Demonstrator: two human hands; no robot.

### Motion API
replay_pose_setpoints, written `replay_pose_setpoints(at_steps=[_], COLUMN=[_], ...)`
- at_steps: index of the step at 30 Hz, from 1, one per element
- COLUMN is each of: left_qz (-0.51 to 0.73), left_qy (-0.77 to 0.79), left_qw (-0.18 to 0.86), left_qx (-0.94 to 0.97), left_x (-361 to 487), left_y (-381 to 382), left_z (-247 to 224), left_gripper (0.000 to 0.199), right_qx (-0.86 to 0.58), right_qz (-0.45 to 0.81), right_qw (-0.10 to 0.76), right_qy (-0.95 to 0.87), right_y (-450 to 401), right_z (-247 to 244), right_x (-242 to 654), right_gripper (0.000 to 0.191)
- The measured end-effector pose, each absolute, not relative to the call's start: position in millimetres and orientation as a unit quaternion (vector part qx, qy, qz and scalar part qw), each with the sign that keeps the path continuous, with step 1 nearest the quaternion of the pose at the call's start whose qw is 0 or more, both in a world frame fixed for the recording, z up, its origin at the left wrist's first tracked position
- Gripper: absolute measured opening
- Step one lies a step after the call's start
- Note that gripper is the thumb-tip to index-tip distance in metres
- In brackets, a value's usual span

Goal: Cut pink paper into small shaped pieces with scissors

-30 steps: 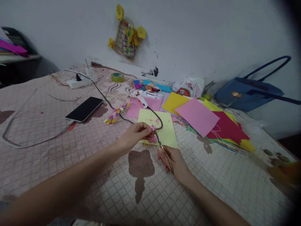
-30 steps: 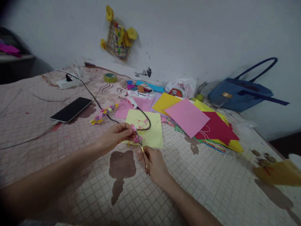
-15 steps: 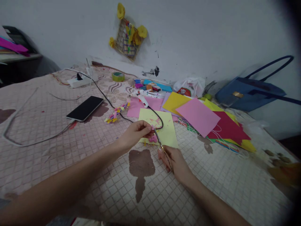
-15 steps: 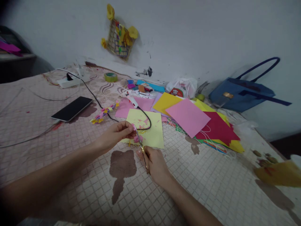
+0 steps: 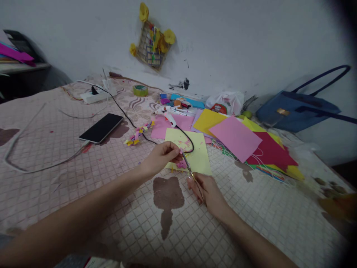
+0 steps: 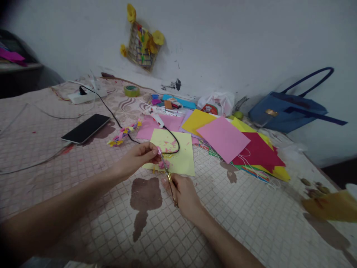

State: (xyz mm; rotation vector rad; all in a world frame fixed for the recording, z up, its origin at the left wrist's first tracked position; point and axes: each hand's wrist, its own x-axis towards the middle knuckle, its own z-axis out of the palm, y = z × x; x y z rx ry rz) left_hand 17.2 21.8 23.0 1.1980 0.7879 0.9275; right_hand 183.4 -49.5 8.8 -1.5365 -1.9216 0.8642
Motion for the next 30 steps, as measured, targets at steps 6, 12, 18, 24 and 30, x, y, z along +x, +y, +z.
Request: replay_pose_setpoints(at_steps=[6,12,18,24,30], left_qz=[0.411,0.414,0.418,0.424,0.414], left_qy=[0.347,0.353,0.349,0.346,0.358], left_qw=[0.644,0.617,0.580,0.536,0.567], left_qx=[0.544,0.568,0.606,0.642,0.616], left_x=[17,17,15,13,14], left_y=[22,22,24,24,24], left_z=[24,25,25,25,26], left_gripper=[0.012,0.013,0.010,0.009,0.011], right_qx=[-0.566,-0.575,-0.590,-0.598,-0.588], right_qz=[0.312,0.292,0.228,0.187,0.239], right_qw=[0.258,0.231,0.194,0.170,0.205], right_qy=[-0.718,-0.728,-0.750,-0.761,-0.745], right_y=[-50,-49,-48,-47,-47], right_z=[11,12,8,3,9], right_x=[183,185,189,195,191], right_gripper=[0.037,0.037,0.033,0.025,0.030])
